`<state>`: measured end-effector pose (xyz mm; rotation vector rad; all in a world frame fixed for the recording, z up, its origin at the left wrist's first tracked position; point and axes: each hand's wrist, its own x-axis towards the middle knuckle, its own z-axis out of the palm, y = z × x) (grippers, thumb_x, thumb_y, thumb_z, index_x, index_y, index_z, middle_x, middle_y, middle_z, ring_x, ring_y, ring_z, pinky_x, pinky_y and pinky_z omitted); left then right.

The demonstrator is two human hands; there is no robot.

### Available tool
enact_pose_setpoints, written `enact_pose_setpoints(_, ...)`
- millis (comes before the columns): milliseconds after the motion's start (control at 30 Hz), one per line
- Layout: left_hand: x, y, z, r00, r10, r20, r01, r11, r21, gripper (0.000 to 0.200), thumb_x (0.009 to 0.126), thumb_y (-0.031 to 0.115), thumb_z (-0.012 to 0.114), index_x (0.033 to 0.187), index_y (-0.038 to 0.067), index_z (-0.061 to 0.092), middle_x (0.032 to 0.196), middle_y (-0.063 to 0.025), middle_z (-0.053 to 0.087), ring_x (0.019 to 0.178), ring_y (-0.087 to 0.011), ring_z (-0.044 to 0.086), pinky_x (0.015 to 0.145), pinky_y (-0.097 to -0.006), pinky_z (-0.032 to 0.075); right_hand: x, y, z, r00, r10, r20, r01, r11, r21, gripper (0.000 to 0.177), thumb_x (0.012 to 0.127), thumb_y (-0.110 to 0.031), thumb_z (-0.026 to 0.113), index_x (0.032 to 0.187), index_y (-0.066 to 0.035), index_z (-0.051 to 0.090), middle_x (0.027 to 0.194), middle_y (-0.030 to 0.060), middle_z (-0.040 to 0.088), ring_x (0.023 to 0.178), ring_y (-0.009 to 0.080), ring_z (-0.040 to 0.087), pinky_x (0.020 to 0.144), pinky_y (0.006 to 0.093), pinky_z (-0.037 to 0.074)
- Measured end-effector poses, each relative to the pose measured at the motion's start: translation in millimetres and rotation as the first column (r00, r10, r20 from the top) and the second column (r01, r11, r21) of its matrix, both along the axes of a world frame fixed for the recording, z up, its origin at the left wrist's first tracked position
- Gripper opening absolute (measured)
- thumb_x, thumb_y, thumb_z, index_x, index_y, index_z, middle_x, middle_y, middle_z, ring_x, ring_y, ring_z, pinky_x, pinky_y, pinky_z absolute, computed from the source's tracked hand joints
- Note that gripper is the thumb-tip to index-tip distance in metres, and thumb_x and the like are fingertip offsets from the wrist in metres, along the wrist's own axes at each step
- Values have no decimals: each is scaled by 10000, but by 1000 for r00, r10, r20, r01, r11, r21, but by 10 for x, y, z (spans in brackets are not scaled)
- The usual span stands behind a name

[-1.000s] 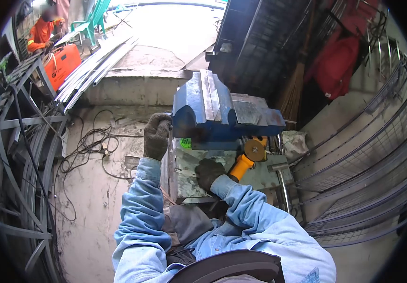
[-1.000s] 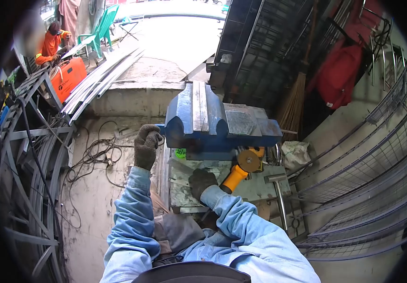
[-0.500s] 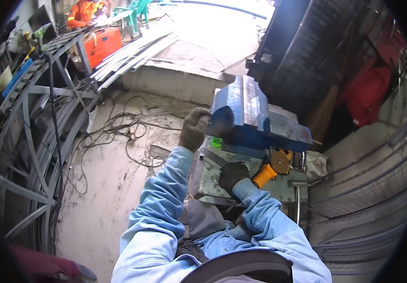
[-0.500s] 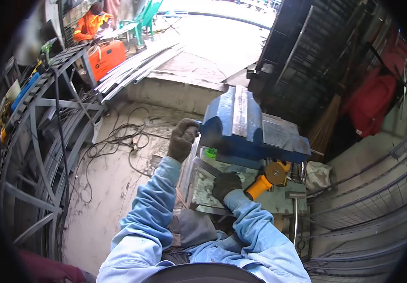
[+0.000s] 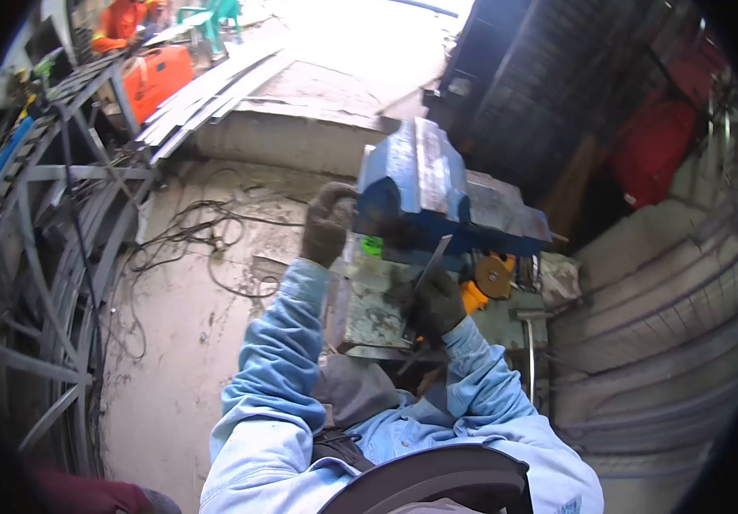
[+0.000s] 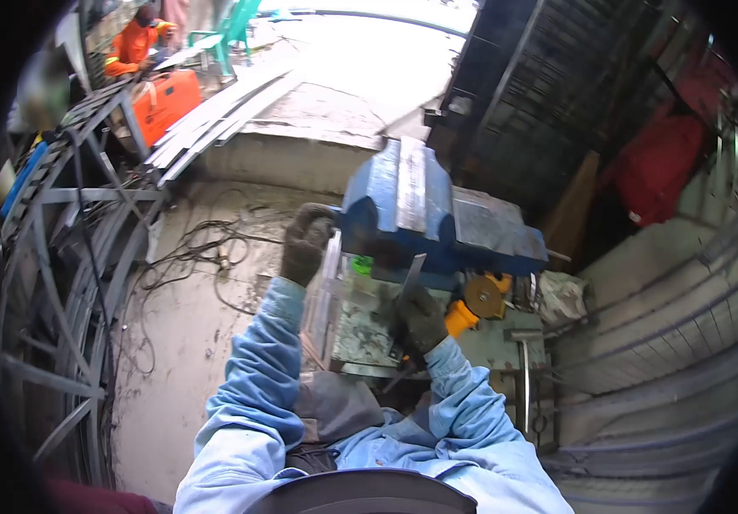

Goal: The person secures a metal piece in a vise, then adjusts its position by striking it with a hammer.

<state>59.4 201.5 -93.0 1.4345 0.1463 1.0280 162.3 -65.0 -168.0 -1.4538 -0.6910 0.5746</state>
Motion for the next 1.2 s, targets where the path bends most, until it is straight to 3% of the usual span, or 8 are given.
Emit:
enact_pose_setpoints(200, -33, 29, 65, 996, -94, -4, 94, 994, -51, 112, 888, 10, 573, 973, 9, 645, 872, -23, 614, 783, -97, 556, 711, -250, 473, 13, -375, 1090, 990, 1, -138, 11, 996, 84, 213, 940, -64, 591, 1148, -56, 544, 875, 18, 552, 752, 120, 591, 685, 268, 506)
enact_pose_setpoints(300, -76, -1, 118, 992, -130, 3, 129, 986, -104, 116, 877, 13, 582, 975, -2, 642, 890, -37, 609, 808, -115, 565, 737, -267, 480, 367, -377, 1593, 953, -79, 293, 84, 996, -5, 394, 920, 32, 603, 1295, -52, 517, 922, 10, 565, 802, 103, 573, 741, 254, 504)
enact_pose_setpoints(400, -131, -3, 174, 996, -85, 0, 85, 995, -51, 115, 873, 4, 590, 974, -5, 644, 893, -68, 635, 804, -139, 596, 736, -279, 493, 689, -50, 1996, 746, -182, 641, 188, 980, 60, 385, 927, -6, 649, 1297, -26, 548, 1003, -4, 605, 866, 68, 565, 786, 237, 497)
enact_pose_setpoints(533, -115, -20, 102, 999, -28, -29, 25, 994, -107, 137, 845, -4, 616, 975, 6, 656, 917, -100, 661, 831, -194, 629, 787, -319, 504, 1120, 248, 2349, 562, -77, 824, 274, 957, -97, 384, 910, -1, 684, 1279, -4, 579, 1077, -5, 627, 933, 55, 551, 844, 230, 475)
enact_pose_setpoints(600, -50, 8, -9, 988, 122, 95, -134, 983, 128, 176, 808, -9, 644, 980, 16, 670, 931, -119, 677, 875, -269, 651, 880, -382, 506, 1231, 368, 2388, 454, -47, 890, 321, 940, -114, 372, 899, 14, 691, 1259, 1, 600, 1084, 5, 633, 985, 67, 556, 872, 234, 466)
enact_pose_setpoints(900, 36, 3, -67, 962, 182, 205, -212, 968, 135, 271, 678, 0, 703, 947, 36, 706, 901, -106, 708, 912, -316, 688, 972, -512, 495, 1566, 492, 2207, 525, 5, 851, 313, 929, -198, 398, 843, 109, 674, 1222, 5, 614, 1140, 74, 650, 1031, 136, 607, 916, 289, 491)
enact_pose_setpoints(1000, -32, -5, -56, 984, 94, 154, -112, 987, 114, 249, 761, -9, 634, 1002, -13, 696, 1006, -149, 691, 1119, -375, 614, 1033, -507, 445, 1555, 607, 2172, 589, 55, 806, 218, 950, -223, 405, 837, 126, 661, 1222, 10, 614, 1129, 79, 658, 1025, 142, 617, 917, 295, 502)
enact_pose_setpoints(1200, -48, 22, -50, 988, 70, 139, -89, 986, 141, 250, 770, 2, 630, 1011, -6, 695, 1014, -147, 687, 1140, -379, 607, 1047, -513, 434, 1530, 688, 2138, 684, 175, 708, 84, 946, -314, 421, 839, 119, 672, 1243, 25, 598, 1143, 106, 669, 1059, 175, 641, 934, 311, 517)
